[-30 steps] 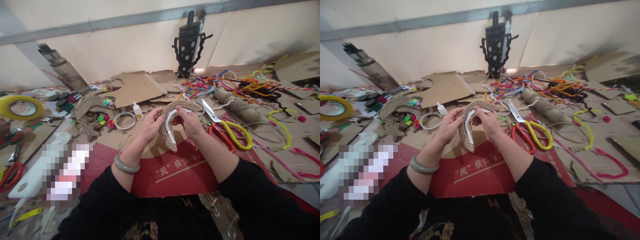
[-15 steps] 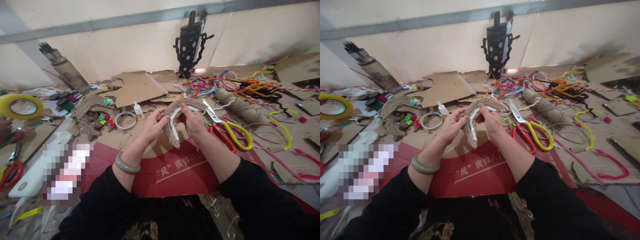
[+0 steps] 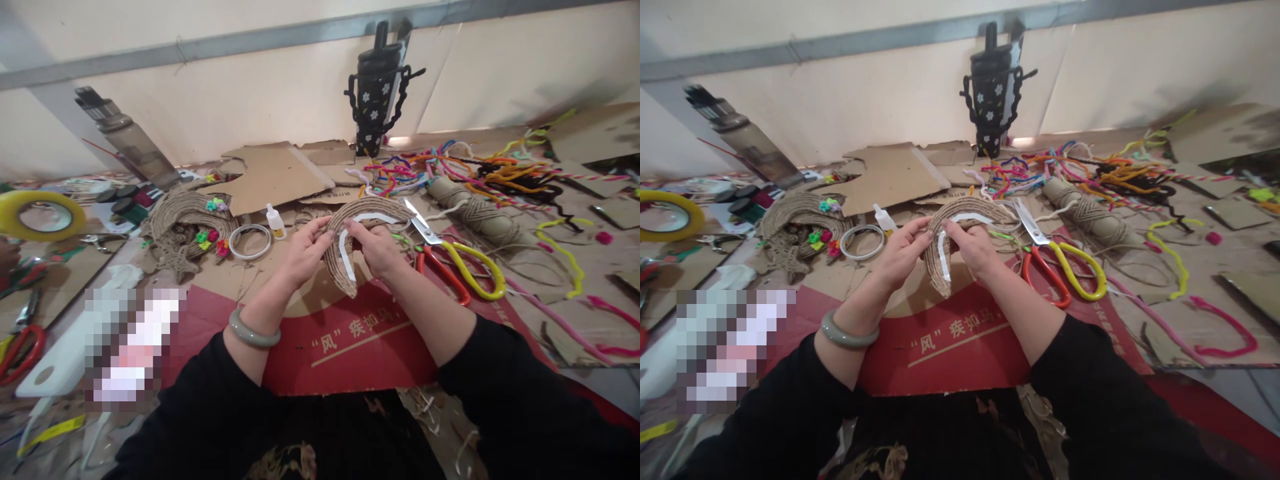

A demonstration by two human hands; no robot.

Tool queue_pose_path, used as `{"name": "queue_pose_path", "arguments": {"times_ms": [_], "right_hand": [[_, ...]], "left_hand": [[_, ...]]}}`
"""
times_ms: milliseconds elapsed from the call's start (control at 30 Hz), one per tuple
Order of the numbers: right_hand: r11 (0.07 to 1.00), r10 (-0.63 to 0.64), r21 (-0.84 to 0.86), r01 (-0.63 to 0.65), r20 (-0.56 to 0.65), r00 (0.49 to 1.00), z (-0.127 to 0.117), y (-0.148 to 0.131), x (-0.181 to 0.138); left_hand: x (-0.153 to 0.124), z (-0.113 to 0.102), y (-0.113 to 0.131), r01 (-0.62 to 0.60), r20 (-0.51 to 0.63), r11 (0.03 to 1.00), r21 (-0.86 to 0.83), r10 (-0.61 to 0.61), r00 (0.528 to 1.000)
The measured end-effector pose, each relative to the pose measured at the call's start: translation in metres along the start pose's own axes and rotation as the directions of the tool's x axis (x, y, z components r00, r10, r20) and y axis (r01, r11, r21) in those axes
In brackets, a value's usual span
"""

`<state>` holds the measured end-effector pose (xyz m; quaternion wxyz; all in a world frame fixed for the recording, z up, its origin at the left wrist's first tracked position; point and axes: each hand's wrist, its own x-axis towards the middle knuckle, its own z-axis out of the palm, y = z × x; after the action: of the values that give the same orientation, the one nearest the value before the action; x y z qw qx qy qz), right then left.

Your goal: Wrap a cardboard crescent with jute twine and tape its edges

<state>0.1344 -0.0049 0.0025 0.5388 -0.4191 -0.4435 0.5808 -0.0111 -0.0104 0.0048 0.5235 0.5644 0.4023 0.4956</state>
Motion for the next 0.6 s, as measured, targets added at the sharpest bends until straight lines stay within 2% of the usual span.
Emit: {"name": "queue_pose_path", "arguments": {"times_ms": [200, 367, 600], "right_hand": [[0.993, -0.110, 0.030, 0.111, -0.056, 0.992, -0.0064, 0.0031, 0.0073], [0.998, -0.025, -0.055, 0.026, 0.016, 1.000, -0.0022, -0.0017, 0.0028], [0.999, 0.010, -0.049, -0.010, -0.004, 1.000, 0.0003, -0.0037, -0.0013]], "left_hand": [[-0.0020, 0.0029, -0.0008, 0.046, 0.033, 0.999, 0.011, -0.047, 0.998], [-0.0017, 0.0023, -0.0024, 0.029, 0.022, 0.999, 0.032, -0.030, 0.999], [-0.0014, 0.0022, 0.0017, 0.051, 0.027, 0.998, 0.034, -0.051, 0.998]]}}
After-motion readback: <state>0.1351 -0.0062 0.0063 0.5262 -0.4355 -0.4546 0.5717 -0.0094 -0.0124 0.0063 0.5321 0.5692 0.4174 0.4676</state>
